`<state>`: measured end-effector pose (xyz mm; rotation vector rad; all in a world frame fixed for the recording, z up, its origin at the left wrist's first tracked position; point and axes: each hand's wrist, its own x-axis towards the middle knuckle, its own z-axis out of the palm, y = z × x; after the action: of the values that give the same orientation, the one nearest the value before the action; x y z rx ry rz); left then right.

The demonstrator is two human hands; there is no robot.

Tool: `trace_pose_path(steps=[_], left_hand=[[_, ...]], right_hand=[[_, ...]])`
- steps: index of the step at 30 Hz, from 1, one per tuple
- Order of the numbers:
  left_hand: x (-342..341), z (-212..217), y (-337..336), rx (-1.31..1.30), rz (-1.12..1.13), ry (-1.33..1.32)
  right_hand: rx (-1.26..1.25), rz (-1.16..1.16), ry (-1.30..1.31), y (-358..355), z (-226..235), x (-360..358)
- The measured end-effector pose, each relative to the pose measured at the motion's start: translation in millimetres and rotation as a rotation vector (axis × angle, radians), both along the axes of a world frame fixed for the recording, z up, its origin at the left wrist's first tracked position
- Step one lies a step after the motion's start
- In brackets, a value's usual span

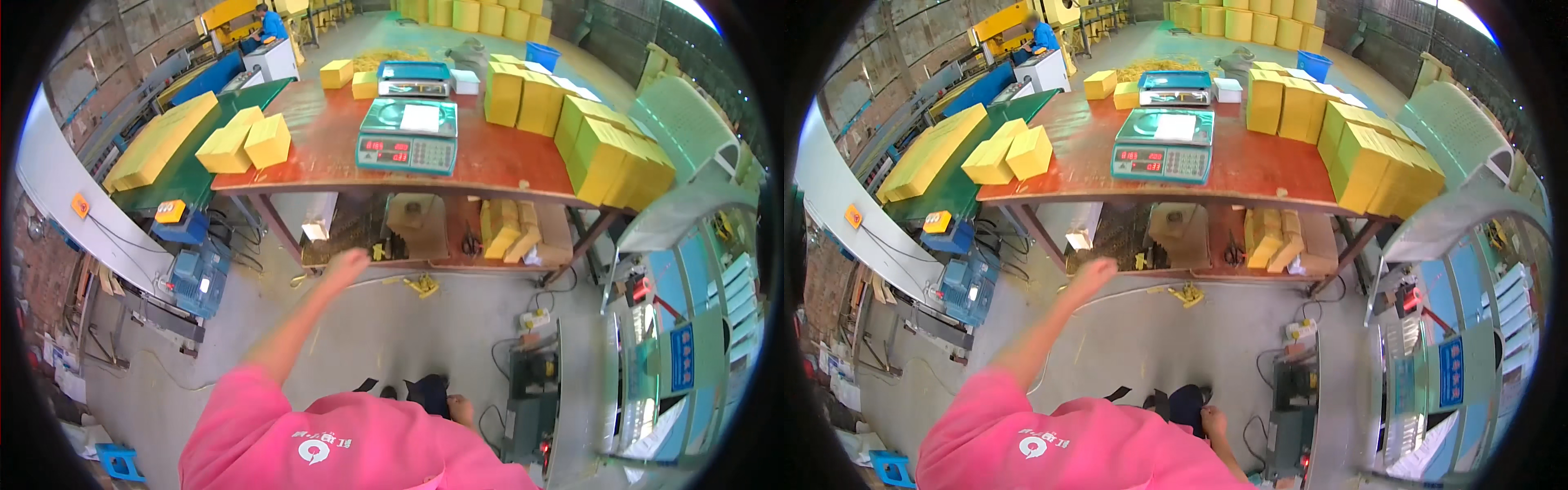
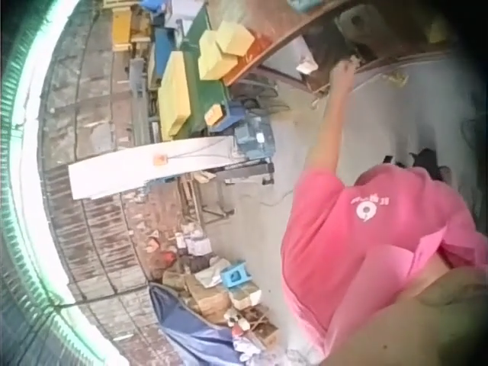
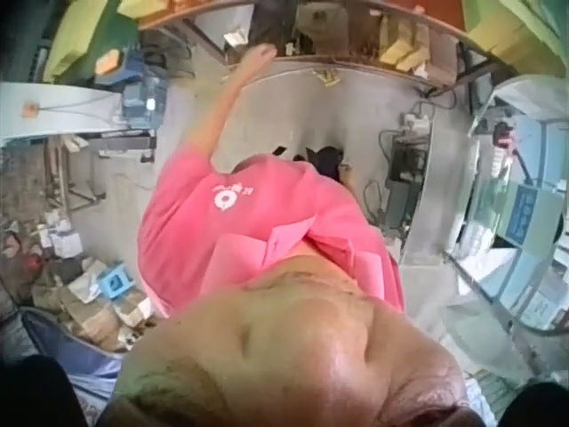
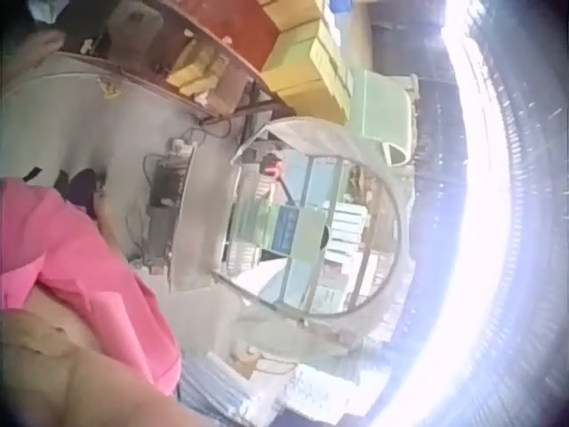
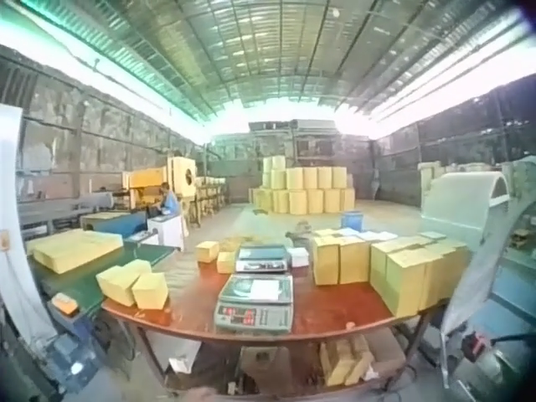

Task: Weighing paper sheets and bundling stacks with a strap machine in a paper mill.

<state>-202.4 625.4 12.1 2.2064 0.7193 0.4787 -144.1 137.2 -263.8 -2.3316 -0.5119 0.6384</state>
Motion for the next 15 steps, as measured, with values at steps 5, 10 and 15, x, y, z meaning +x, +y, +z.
trace_pose_path(steps=[5,10,15], left_hand=[[210.3,122.1,67.8,0.368,0.068,-0.287],[348.2,153.9,134.7,0.664,0.334,-0.047],[408.5,133.9,176.1,0.450,0.487,0.204]], right_hand=[[0.160,0.141,0.942,72.7,7.2,143.9],[0.194,-0.035,0.686,161.3,88.9,271.2],[0.287,0.150,0.648,234.3,172.0,366.2]])
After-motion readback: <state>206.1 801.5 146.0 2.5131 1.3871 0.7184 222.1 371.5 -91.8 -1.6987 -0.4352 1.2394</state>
